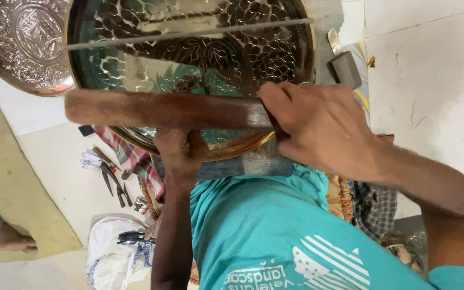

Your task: The person uses a wooden mallet to repeatedly strike a metal plate that is held in place by a metal bar. The person holds a small tool against the plate while hammering to create a decorative pattern.

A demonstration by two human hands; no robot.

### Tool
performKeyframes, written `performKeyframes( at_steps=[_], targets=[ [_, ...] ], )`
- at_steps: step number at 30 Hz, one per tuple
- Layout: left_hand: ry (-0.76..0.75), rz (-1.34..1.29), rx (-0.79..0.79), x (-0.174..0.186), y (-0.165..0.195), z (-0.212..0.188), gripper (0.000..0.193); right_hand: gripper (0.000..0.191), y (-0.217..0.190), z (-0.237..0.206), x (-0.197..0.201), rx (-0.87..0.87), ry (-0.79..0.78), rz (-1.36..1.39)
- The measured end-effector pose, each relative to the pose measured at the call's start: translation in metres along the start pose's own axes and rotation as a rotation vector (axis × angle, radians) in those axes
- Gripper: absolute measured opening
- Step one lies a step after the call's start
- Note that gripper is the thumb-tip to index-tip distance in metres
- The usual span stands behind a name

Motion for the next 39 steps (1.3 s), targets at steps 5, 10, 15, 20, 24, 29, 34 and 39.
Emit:
performKeyframes(
  at_steps=[5, 10, 15, 20, 24, 29, 34, 39],
  targets=[
    [0.005, -0.156, 0.028, 0.004, 0.005, -0.004, 0.026, 0.053, -0.005, 0.0, 0.006, -0.333, -0.049, 0.279],
    [-0.024, -0.048, -0.023, 0.004, 0.005, -0.005, 0.026, 0.05, -0.007, -0.003, 0.014, -0.169, -0.09, 0.132],
    [-0.075, 0.035, -0.02, 0.008, 0.001, -0.011, 0.024, 0.05, -0.005, -0.017, 0.007, -0.064, -0.062, 0.012],
    [-0.078, -0.008, 0.016, 0.008, 0.004, -0.013, 0.025, 0.052, -0.003, -0.023, 0.0, -0.165, -0.139, -0.114],
    [-0.091, -0.027, -0.048, 0.013, 0.009, -0.009, 0.033, 0.054, -0.002, -0.024, 0.0, -0.174, -0.079, 0.135],
    [-0.113, -0.006, -0.076, 0.017, 0.011, -0.006, 0.034, 0.061, -0.001, -0.039, -0.005, -0.242, -0.108, 0.002],
    [-0.164, -0.005, -0.091, 0.017, 0.009, -0.007, 0.037, 0.061, 0.002, -0.051, -0.012, -0.272, -0.11, -0.045],
    [-0.228, 0.016, -0.059, 0.023, 0.003, -0.01, 0.031, 0.052, -0.003, -0.059, -0.022, -0.307, -0.031, 0.148]
  ],
)
Point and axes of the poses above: each hand's wrist, its own z-axis towards the middle knuckle, its own x-axis out of the back of the hand, y = z × x, the point moved 2 cm from there along z, towards the middle knuckle, and after that the axes turned 3 degrees about y, right-handed, at the moved point
